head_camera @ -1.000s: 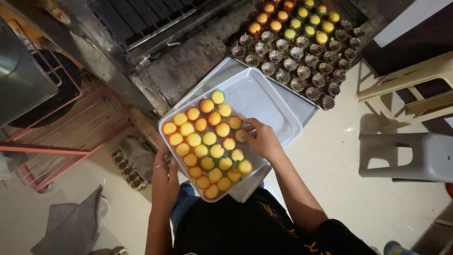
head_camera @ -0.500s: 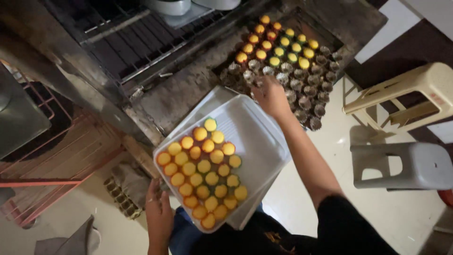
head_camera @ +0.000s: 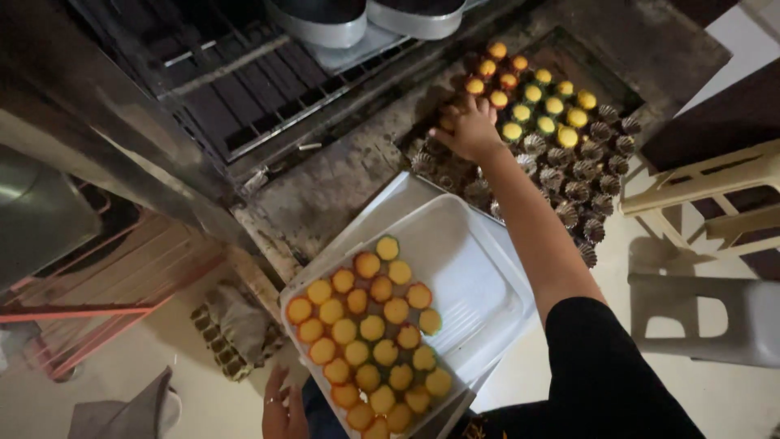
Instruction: Sorting and arranging small round cakes from a tray into a plastic container.
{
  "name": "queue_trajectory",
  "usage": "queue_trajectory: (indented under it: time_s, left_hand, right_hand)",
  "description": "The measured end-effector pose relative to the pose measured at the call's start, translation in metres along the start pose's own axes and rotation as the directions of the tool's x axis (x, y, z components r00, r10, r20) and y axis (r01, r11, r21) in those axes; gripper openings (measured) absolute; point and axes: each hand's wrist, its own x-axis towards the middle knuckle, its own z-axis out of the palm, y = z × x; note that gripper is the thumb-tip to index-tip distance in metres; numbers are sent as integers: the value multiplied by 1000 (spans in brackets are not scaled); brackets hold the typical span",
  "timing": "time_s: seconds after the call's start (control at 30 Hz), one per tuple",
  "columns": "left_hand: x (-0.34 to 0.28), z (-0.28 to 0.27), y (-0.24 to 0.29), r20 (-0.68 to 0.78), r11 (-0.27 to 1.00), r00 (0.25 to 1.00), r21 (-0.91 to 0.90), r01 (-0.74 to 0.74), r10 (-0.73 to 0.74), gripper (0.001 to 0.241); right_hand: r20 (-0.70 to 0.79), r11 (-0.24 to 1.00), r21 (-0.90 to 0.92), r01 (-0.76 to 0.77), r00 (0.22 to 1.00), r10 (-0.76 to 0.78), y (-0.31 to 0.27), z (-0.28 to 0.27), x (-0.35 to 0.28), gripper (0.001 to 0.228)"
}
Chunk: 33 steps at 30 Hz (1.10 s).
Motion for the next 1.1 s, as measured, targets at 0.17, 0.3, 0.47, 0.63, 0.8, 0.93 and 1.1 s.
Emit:
queue_trajectory:
  time_s: [0.17,0.3,0.47,0.63,0.8,0.93,1.1]
  left_hand:
    - [5,3,-2,42,997,997,-44,-68,70,60]
    - [10,-9,26,66,1000,998,21,-22,20,58]
    - [9,-13,6,86,997,994,57,61,-66,61]
    - [12,1,-8,73,999,997,28,33,-35,63]
    - [9,-4,-2,83,986,991,120,-111,102,62]
    - [-4,-13,23,83,981,995,181,-70,55,59]
    - [0,-36,73,71,966,992,230,-118,105,56]
  right_hand:
    - [-2,996,-40,-85,996,85,21,13,14,50]
    - [-216,999,29,30,976,-24,52,33,24,34]
    - [-168,996,79,-39,984,52,16,1,16,30]
    - [-235,894,-264,-363,923,305,42,64,55,42]
    - [-26,676,-132,-725,684,729,35,48,73,34]
    - [-23,747,-30,-664,748,664,24,9,53,37]
    - [108,909,201,-365,931,350,-73,-120,-62,37]
